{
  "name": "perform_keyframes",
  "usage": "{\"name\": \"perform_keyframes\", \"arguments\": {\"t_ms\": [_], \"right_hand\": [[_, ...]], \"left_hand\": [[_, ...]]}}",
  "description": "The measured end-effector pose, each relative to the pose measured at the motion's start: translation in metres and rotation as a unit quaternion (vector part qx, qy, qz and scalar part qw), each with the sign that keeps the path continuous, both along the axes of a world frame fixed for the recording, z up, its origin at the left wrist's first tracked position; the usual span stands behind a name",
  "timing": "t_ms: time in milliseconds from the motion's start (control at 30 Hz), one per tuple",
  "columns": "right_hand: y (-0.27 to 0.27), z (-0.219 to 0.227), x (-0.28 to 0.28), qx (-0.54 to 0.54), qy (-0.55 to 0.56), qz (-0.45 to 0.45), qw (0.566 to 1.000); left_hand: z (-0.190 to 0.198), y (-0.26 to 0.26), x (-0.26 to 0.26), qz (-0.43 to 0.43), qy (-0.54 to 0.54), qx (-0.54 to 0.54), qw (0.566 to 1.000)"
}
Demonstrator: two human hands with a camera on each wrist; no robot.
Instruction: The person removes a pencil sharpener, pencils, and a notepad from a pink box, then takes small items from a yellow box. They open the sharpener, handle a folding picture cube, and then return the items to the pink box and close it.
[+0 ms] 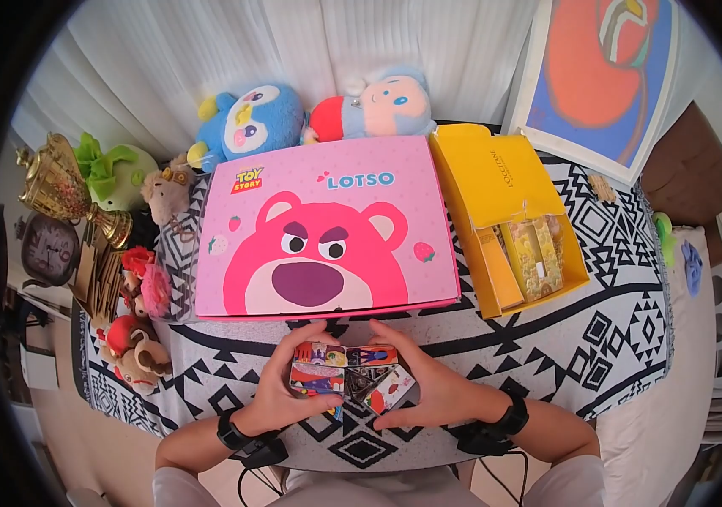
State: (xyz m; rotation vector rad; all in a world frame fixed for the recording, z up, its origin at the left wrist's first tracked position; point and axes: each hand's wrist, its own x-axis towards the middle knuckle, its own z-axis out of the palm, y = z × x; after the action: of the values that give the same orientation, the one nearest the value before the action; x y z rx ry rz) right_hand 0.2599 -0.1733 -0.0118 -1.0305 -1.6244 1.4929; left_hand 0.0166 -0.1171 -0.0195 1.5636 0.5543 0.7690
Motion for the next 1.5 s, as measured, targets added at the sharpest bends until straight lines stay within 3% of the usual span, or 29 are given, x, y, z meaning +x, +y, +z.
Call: {"name": "perform_keyframes", "arguments": {"t_ms": [67, 167, 233, 367, 600, 800, 900, 1000, 1133, 1433, 1500], "right_hand": [[0.0, -0.001, 0.0, -0.003, -0.013, 0.013, 1.0], [-0.001, -0.004, -0.001, -0.033, 0.035, -0.011, 0.999], [0.0, -0.003, 0.001, 0.001, -0.049, -0.021, 0.999], [0.001, -0.008, 0.003, 0.008, -0.029, -0.036, 0.999], [0.002, -0.006, 0.001, 0.031, -0.029, -0.034, 0.999], [0.003, 0.005, 0.003, 0.062, -0.056, 0.072, 0.994], [0.0, 0.006, 0.002, -0.015, -0.005, 0.035, 0.999], [0.004, 0.013, 0.004, -0.021, -0.036, 0.057, 0.997], [0.003, 0.007, 0.003, -0.028, -0.03, 0.049, 0.998], [0.0, -0.001, 0.005, -0.018, 0.042, -0.007, 0.999], [-0.001, -0.002, 0.005, -0.017, 0.088, -0.039, 0.995]], "left_hand": [[-0.001, -0.003, 0.001, 0.019, -0.05, -0.127, 0.991], [-0.005, -0.004, 0.003, -0.002, -0.071, -0.116, 0.991], [-0.008, -0.001, 0.001, -0.038, -0.054, -0.102, 0.993], [-0.004, -0.001, 0.001, -0.095, -0.029, -0.094, 0.991], [-0.001, -0.002, 0.003, -0.095, -0.028, -0.09, 0.991], [0.001, -0.002, 0.001, -0.045, -0.039, -0.106, 0.993], [0.001, -0.002, 0.001, -0.016, -0.04, -0.116, 0.992], [0.003, -0.001, 0.001, 0.006, -0.054, -0.167, 0.984], [0.004, -0.001, 0.001, 0.009, -0.059, -0.16, 0.985], [0.004, 0.0, 0.0, -0.009, -0.031, -0.138, 0.99], [0.0, -0.001, 0.001, -0.056, -0.041, -0.13, 0.989]]}}
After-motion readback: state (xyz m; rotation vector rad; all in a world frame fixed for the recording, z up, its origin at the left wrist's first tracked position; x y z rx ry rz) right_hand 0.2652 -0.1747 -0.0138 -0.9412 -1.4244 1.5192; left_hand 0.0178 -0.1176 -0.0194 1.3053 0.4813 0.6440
